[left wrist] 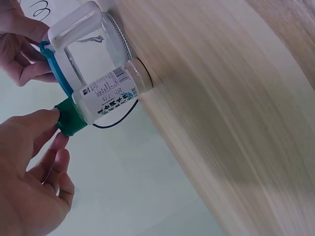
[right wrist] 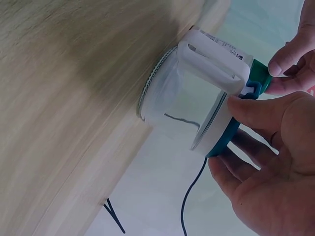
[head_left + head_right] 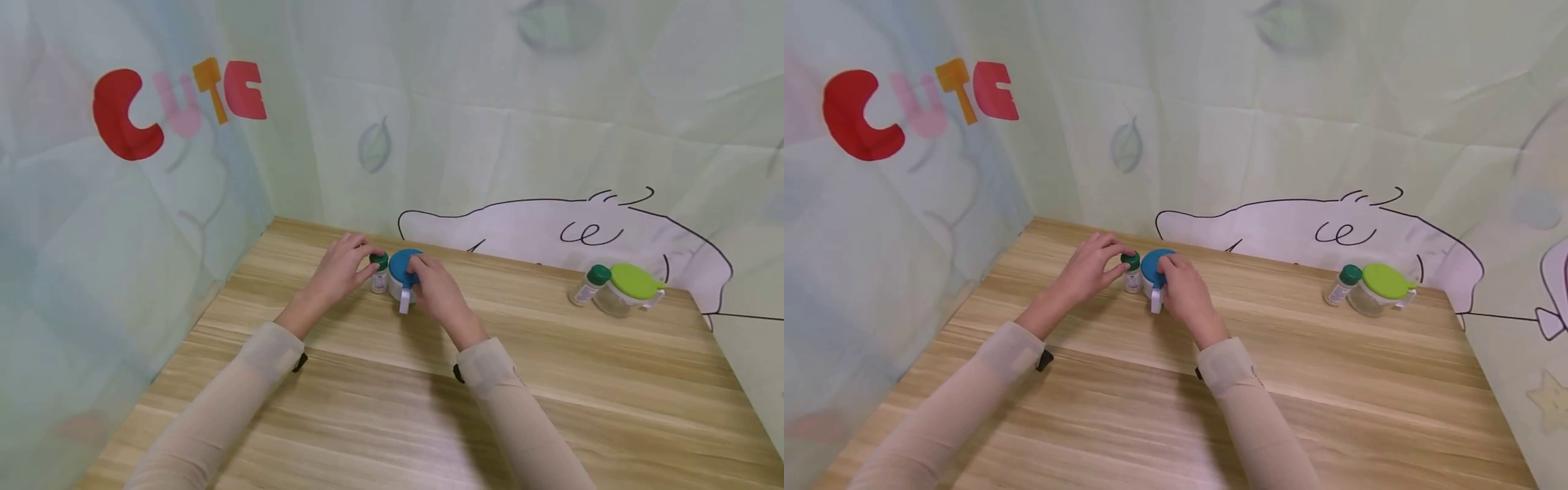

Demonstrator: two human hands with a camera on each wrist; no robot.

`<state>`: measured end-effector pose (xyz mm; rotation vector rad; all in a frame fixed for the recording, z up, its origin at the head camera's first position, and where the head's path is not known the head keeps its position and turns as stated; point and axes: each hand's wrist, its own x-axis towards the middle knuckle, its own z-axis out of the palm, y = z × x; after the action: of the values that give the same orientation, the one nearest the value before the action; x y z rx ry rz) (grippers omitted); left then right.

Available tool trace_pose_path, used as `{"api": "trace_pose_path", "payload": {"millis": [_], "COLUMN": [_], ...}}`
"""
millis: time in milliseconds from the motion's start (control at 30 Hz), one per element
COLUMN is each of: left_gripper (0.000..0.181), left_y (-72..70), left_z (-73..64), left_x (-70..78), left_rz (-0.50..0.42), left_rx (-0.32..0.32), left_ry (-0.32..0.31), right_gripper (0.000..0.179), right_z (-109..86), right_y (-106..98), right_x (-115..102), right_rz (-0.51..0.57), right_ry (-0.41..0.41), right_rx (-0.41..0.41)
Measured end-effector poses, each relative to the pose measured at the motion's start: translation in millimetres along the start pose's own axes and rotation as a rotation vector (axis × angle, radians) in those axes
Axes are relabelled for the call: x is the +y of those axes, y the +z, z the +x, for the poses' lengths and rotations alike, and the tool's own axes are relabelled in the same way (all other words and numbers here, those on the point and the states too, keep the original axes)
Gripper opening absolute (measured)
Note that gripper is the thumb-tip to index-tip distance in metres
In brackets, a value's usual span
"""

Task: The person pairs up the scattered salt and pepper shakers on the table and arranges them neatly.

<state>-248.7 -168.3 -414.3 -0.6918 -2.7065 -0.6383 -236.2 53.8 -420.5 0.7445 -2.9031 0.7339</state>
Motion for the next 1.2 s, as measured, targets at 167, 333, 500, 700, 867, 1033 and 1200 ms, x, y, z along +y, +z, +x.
{"api": "trace_pose_path", "payload": {"millis": [167, 333, 500, 700, 867, 1033, 1200], "left_gripper": [0.022, 0.023, 0.024, 0.026, 0.025, 0.020, 0.015], "left_y": [0.1, -0.7, -3.2, -2.8, 4.0, 14.4, 21.6], "left_z": [0.7, 2.6, 8.4, 15.1, 17.1, 18.5, 23.6], "left_x": [2.5, 7.9, 19.2, 36.0, 47.9, 59.6, 75.5], "left_rz": [0.030, 0.048, 0.065, 0.075, 0.075, 0.042, 0.000], "left_rx": [0.009, 0.032, 0.059, 0.033, 0.037, 0.041, 0.067], "left_ry": [0.013, 0.020, 0.024, 0.047, 0.071, 0.137, 0.195], "right_gripper": [0.030, 0.039, 0.046, 0.047, 0.037, 0.026, 0.026], "right_z": [-1.1, -5.5, -14.3, -22.5, -29.4, -41.0, -52.7], "right_y": [0, -5, -17, -24, -27, -30, -43], "right_x": [-1, 1, 7, 17, 24, 37, 48], "right_rz": [-0.021, -0.017, 0.007, -0.010, 0.009, 0.005, -0.004], "right_ry": [0.008, 0.019, 0.006, -0.040, -0.085, -0.113, -0.078], "right_rx": [0.000, -0.021, 0.002, 0.067, 0.152, 0.263, 0.297]}}
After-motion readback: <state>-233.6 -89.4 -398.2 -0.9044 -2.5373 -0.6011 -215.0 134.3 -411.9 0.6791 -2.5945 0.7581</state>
